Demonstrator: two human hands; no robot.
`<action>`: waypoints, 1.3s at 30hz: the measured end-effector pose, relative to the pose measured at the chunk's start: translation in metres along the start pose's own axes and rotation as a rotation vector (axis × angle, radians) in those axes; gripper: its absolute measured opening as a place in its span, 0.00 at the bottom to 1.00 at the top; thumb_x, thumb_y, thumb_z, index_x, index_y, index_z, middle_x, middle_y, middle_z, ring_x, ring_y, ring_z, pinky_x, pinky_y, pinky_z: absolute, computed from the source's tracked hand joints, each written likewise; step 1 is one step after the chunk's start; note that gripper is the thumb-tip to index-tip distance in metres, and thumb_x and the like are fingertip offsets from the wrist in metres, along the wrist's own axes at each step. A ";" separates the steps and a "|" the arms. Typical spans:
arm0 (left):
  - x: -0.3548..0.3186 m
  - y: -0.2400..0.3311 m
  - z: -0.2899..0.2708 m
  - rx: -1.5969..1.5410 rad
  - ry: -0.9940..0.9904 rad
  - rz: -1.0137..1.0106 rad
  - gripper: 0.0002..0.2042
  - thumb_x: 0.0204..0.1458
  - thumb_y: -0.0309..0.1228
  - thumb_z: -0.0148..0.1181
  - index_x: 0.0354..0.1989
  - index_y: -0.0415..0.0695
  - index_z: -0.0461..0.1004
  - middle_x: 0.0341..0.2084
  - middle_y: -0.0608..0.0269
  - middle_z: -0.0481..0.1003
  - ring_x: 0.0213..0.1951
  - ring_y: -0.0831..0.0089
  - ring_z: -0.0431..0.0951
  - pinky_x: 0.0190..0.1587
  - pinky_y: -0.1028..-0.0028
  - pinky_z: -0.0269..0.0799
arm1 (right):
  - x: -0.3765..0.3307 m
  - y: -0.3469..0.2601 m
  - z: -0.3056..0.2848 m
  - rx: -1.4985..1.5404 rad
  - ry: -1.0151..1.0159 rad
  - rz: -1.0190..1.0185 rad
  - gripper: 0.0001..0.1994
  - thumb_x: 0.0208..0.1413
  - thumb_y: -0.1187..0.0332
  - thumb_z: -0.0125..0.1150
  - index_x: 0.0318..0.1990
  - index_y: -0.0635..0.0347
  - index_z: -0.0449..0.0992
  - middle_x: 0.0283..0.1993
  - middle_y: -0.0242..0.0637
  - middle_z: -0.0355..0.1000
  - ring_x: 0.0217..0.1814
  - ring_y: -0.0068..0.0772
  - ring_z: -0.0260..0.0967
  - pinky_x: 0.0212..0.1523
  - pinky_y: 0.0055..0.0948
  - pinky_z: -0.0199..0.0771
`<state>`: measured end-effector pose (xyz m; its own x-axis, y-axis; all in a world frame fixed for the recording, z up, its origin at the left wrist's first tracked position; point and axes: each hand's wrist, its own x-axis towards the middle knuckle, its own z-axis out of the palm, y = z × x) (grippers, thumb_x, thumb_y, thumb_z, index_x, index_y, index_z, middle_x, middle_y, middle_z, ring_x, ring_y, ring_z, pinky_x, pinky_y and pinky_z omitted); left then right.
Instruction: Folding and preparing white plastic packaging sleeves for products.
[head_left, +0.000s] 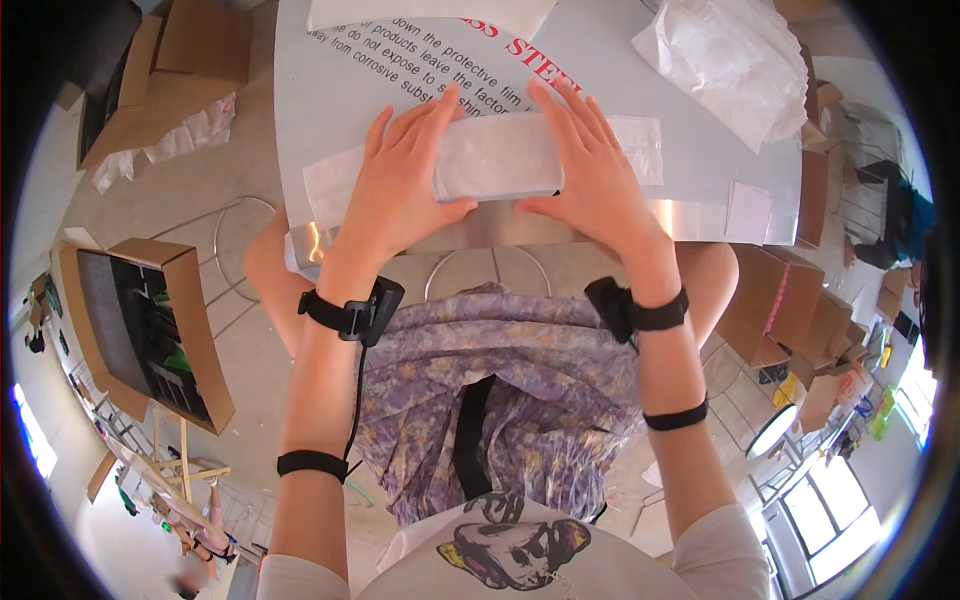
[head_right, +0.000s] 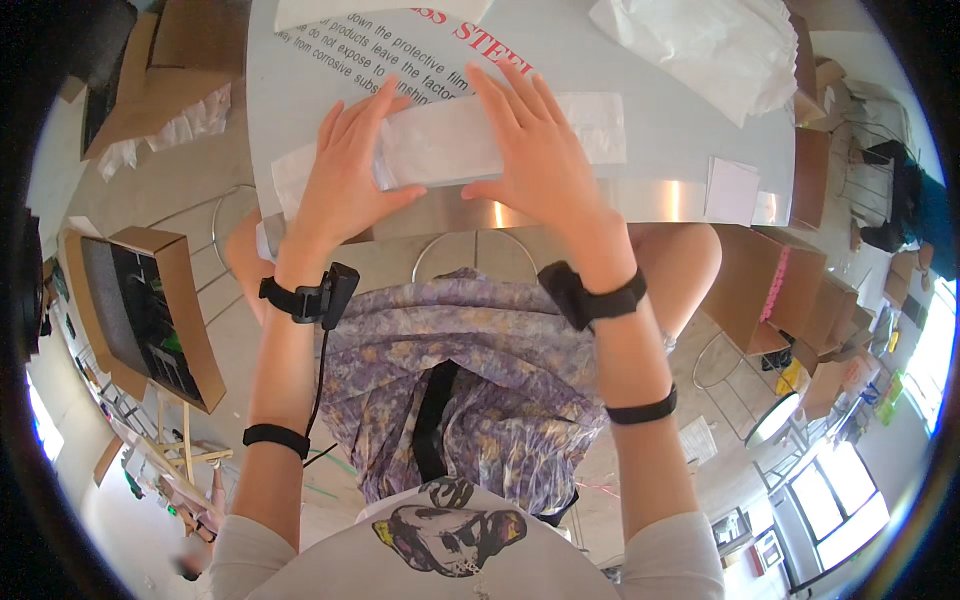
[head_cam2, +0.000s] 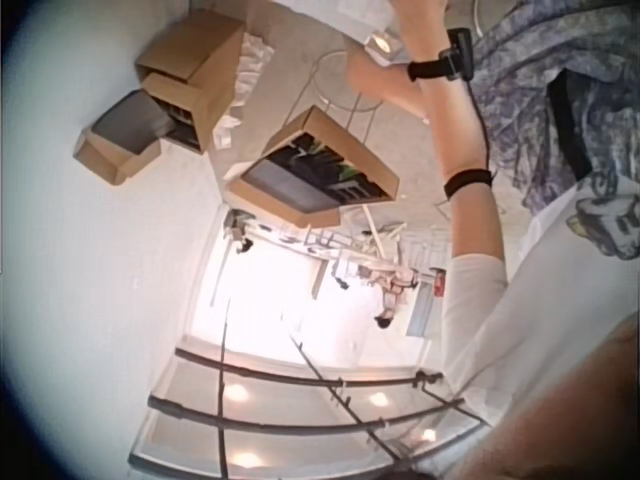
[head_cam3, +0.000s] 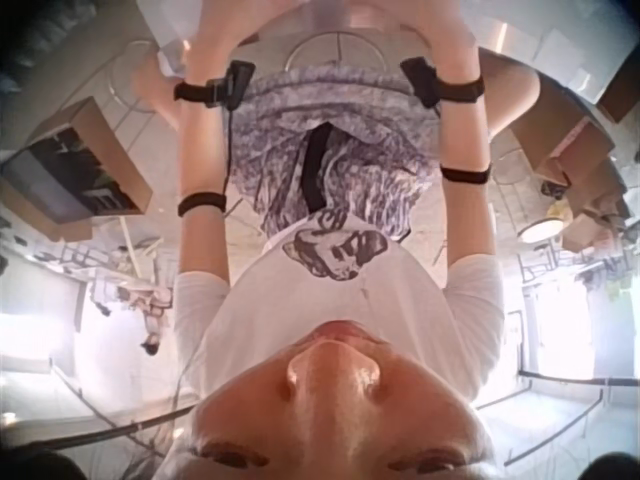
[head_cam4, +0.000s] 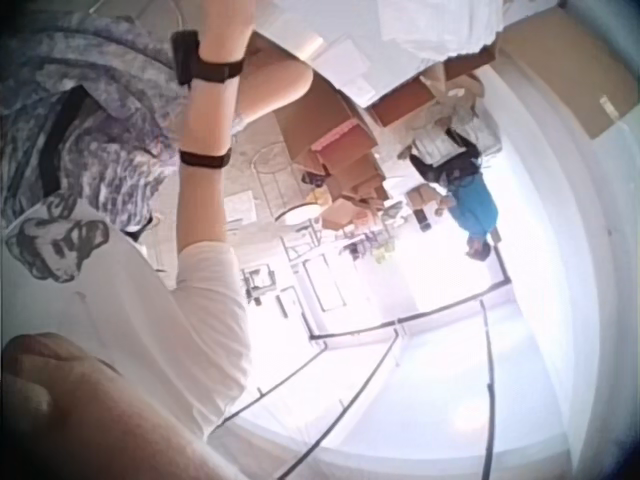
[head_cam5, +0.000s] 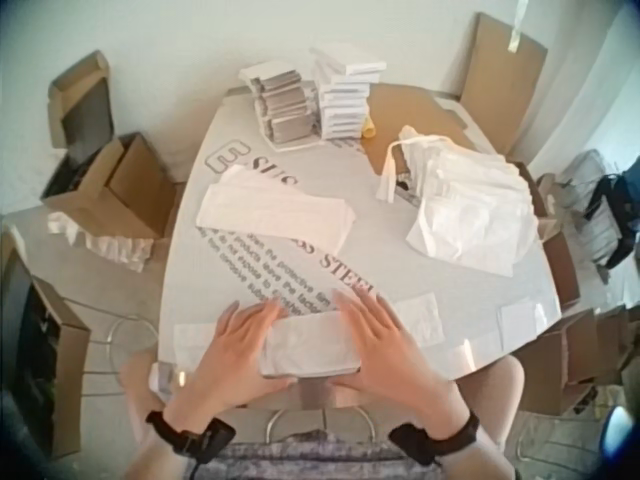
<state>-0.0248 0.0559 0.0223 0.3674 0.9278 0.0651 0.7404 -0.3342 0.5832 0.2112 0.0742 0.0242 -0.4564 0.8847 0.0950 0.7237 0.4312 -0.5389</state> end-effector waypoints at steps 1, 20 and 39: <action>0.000 0.000 0.000 -0.001 0.000 -0.002 0.54 0.32 0.32 0.78 0.72 0.45 0.51 0.59 0.62 0.71 0.64 0.63 0.64 0.71 0.51 0.48 | 0.007 0.006 0.000 -0.013 -0.067 -0.073 0.54 0.33 0.63 0.79 0.71 0.57 0.53 0.67 0.45 0.63 0.74 0.49 0.51 0.75 0.48 0.49; -0.006 -0.009 -0.007 0.045 0.020 0.003 0.52 0.32 0.32 0.77 0.71 0.49 0.55 0.60 0.64 0.70 0.64 0.63 0.65 0.70 0.52 0.50 | 0.002 0.019 -0.013 0.021 -0.104 -0.036 0.52 0.36 0.65 0.78 0.71 0.55 0.53 0.64 0.40 0.66 0.72 0.46 0.56 0.75 0.46 0.50; -0.007 -0.010 -0.007 -0.008 0.019 0.010 0.51 0.33 0.29 0.76 0.71 0.51 0.54 0.55 0.64 0.73 0.62 0.62 0.66 0.71 0.50 0.49 | -0.002 0.022 -0.018 0.052 -0.130 -0.022 0.52 0.37 0.69 0.76 0.72 0.55 0.50 0.64 0.39 0.67 0.71 0.47 0.56 0.76 0.48 0.48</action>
<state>-0.0385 0.0540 0.0220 0.3637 0.9275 0.0863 0.7325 -0.3420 0.5886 0.2373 0.0848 0.0268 -0.5375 0.8433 -0.0006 0.6867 0.4373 -0.5807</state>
